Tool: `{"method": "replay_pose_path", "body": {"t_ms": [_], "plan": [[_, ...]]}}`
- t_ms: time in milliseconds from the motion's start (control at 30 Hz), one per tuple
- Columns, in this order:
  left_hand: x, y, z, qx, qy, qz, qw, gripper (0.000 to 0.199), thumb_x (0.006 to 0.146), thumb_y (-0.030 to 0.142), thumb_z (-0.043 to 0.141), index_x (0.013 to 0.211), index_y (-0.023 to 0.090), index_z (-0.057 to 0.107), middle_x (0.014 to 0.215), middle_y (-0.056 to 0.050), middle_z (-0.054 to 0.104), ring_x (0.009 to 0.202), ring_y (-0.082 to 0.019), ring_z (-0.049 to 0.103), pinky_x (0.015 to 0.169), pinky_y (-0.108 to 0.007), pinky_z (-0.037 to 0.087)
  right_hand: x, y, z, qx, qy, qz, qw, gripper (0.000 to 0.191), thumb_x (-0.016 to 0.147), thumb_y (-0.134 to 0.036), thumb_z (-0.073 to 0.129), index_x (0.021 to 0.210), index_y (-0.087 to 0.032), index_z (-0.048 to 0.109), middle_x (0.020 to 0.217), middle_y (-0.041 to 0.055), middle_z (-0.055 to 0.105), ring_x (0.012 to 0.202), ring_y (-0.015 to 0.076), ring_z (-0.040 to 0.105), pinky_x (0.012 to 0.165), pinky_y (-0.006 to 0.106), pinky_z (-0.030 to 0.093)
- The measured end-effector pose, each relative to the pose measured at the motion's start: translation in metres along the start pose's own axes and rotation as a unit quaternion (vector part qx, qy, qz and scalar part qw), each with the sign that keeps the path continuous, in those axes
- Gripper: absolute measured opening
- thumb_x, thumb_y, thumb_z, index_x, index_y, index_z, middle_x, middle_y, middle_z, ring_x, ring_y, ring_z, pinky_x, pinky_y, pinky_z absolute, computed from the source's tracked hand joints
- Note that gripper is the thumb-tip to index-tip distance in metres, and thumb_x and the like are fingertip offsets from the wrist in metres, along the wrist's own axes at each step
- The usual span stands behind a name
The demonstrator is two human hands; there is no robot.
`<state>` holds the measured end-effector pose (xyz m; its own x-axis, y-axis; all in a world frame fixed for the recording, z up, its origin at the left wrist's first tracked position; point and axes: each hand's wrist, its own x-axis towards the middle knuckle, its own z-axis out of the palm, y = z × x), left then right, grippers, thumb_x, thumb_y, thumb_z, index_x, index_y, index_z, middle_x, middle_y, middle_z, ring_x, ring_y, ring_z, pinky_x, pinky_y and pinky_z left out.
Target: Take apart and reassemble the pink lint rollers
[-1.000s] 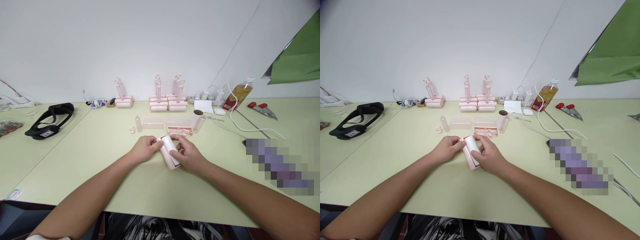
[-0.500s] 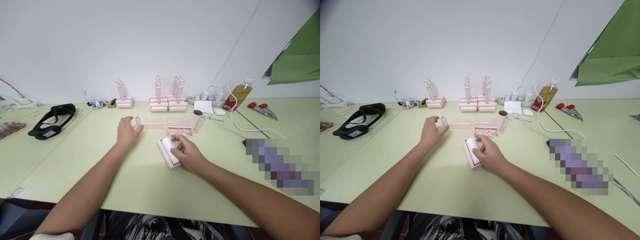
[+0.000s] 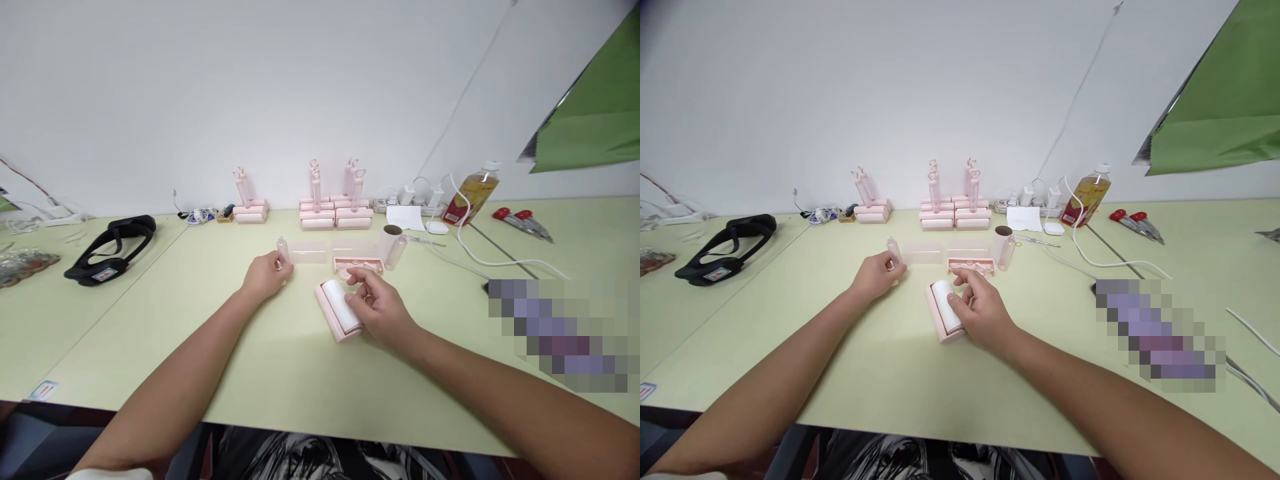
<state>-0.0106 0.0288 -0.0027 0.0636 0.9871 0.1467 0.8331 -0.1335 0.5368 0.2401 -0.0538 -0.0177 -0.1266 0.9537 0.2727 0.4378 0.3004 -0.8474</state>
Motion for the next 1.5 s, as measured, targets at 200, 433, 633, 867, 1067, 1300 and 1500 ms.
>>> {"method": "replay_pose_path", "body": {"t_ms": [200, 433, 633, 867, 1067, 1300, 1500], "plan": [[-0.038, 0.039, -0.002, 0.059, -0.108, 0.19, 0.974, 0.025, 0.085, 0.042, 0.05, 0.078, 0.02, 0.06, 0.063, 0.001, 0.06, 0.054, -0.013, 0.051, 0.051, -0.024, 0.03, -0.007, -0.002, -0.001, 0.04, -0.042, -0.097, 0.994, 0.051, 0.084, -0.035, 0.062, 0.131, -0.023, 0.044, 0.09, 0.0018, 0.055, 0.055, 0.0088, 0.047, 0.05, 0.023, 0.042], [-0.07, 0.059, -0.008, 0.108, -0.202, 0.308, 0.923, 0.023, 0.087, 0.039, 0.051, 0.097, 0.019, 0.06, 0.068, -0.001, 0.063, 0.057, -0.016, 0.057, 0.052, -0.024, 0.032, -0.014, -0.022, -0.007, -0.053, -0.043, -0.255, 0.965, 0.009, 0.081, -0.025, 0.063, 0.088, -0.019, 0.061, 0.062, -0.003, 0.054, 0.051, 0.0091, 0.046, 0.049, 0.021, 0.038], [-0.049, 0.039, -0.012, -0.235, -0.169, 0.147, 0.946, 0.029, 0.088, 0.048, 0.054, 0.099, 0.022, 0.049, 0.056, 0.01, 0.04, 0.048, -0.008, 0.039, 0.049, -0.019, 0.03, -0.005, -0.017, -0.013, 0.015, 0.081, -0.119, 0.99, 0.008, 0.082, -0.027, 0.059, 0.081, -0.019, 0.059, 0.062, -0.0026, 0.055, 0.049, 0.0097, 0.048, 0.045, 0.021, 0.038], [-0.047, 0.044, 0.006, -0.422, -0.073, 0.042, 0.903, 0.029, 0.091, 0.048, 0.048, 0.085, 0.02, 0.045, 0.058, 0.009, 0.036, 0.045, -0.005, 0.032, 0.044, -0.017, 0.03, -0.013, -0.014, -0.008, 0.038, 0.024, -0.137, 0.99, 0.014, 0.082, -0.032, 0.064, 0.085, -0.02, 0.057, 0.059, -0.0034, 0.056, 0.047, 0.0107, 0.05, 0.044, 0.021, 0.041], [-0.054, 0.055, 0.004, -0.476, -0.067, -0.006, 0.877, 0.031, 0.09, 0.05, 0.048, 0.082, 0.021, 0.046, 0.052, 0.009, 0.036, 0.038, -0.007, 0.034, 0.036, -0.018, 0.029, -0.015, -0.017, -0.007, -0.052, 0.035, -0.172, 0.983, 0.015, 0.082, -0.031, 0.065, 0.085, -0.022, 0.053, 0.061, -0.0025, 0.061, 0.048, 0.0109, 0.052, 0.045, 0.021, 0.042], [-0.055, 0.052, 0.004, -0.459, 0.006, -0.013, 0.888, 0.029, 0.092, 0.046, 0.047, 0.079, 0.02, 0.048, 0.054, 0.008, 0.039, 0.04, -0.006, 0.036, 0.04, -0.018, 0.031, -0.016, -0.017, -0.007, -0.062, 0.021, -0.216, 0.974, 0.016, 0.085, -0.032, 0.063, 0.088, -0.022, 0.052, 0.073, 0.0007, 0.067, 0.05, 0.0106, 0.055, 0.047, 0.022, 0.044], [-0.056, 0.054, 0.008, -0.451, 0.007, 0.01, 0.892, 0.03, 0.092, 0.048, 0.046, 0.081, 0.02, 0.048, 0.054, 0.008, 0.037, 0.04, -0.006, 0.036, 0.04, -0.018, 0.029, -0.017, -0.018, -0.006, -0.087, 0.03, -0.215, 0.972, 0.015, 0.085, -0.032, 0.062, 0.087, -0.022, 0.051, 0.072, 0.0001, 0.066, 0.048, 0.0101, 0.053, 0.046, 0.021, 0.043]]}}
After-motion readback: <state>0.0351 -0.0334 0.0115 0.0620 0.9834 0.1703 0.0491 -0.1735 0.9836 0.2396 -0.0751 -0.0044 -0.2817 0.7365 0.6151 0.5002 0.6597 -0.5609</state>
